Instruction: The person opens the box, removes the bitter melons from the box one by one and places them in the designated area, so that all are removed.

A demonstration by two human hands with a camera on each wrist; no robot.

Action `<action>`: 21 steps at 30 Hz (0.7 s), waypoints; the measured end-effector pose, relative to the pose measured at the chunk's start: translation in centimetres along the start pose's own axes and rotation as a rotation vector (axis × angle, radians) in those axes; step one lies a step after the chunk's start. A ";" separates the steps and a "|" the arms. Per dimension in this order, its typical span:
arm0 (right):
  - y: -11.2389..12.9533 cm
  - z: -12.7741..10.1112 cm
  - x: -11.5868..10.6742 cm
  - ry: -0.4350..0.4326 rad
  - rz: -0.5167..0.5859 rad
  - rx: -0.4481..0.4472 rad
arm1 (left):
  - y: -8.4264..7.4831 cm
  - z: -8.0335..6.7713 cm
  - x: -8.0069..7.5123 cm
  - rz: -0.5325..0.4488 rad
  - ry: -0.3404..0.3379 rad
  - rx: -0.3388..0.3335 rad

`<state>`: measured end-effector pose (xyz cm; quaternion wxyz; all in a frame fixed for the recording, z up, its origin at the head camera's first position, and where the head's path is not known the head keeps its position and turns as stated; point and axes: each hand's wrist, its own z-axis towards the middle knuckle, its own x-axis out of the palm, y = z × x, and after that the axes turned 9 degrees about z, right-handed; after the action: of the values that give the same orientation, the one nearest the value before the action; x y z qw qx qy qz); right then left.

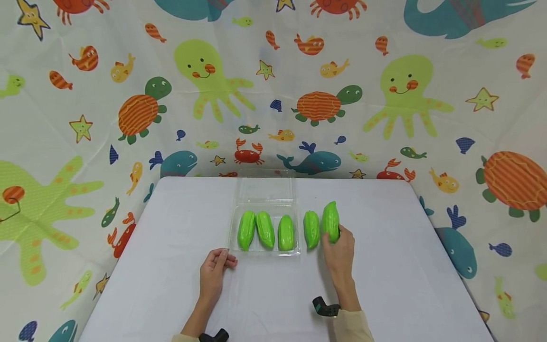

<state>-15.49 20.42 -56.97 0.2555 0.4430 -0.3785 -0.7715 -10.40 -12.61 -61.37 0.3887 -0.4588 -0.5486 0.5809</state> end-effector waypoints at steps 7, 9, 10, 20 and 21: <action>-0.8 -0.1 0.2 0.027 -0.030 0.032 | 0.1 0.1 0.0 -0.008 0.001 0.000; -1.0 -0.1 0.3 0.032 -0.035 0.035 | 0.0 0.1 0.0 -0.007 0.001 -0.001; -1.1 -0.1 0.3 0.033 -0.036 0.038 | 0.0 0.1 0.0 -0.005 0.001 0.000; -1.5 -0.4 0.7 0.080 -0.026 0.089 | 0.0 0.0 -0.1 -0.001 0.002 -0.007; -1.6 -0.4 0.7 0.080 -0.029 0.087 | 0.0 0.0 -0.1 0.003 0.003 -0.014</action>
<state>-15.58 20.65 -58.74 0.2400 0.4896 -0.3945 -0.7397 -10.40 -12.71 -61.37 0.3853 -0.4631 -0.5514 0.5770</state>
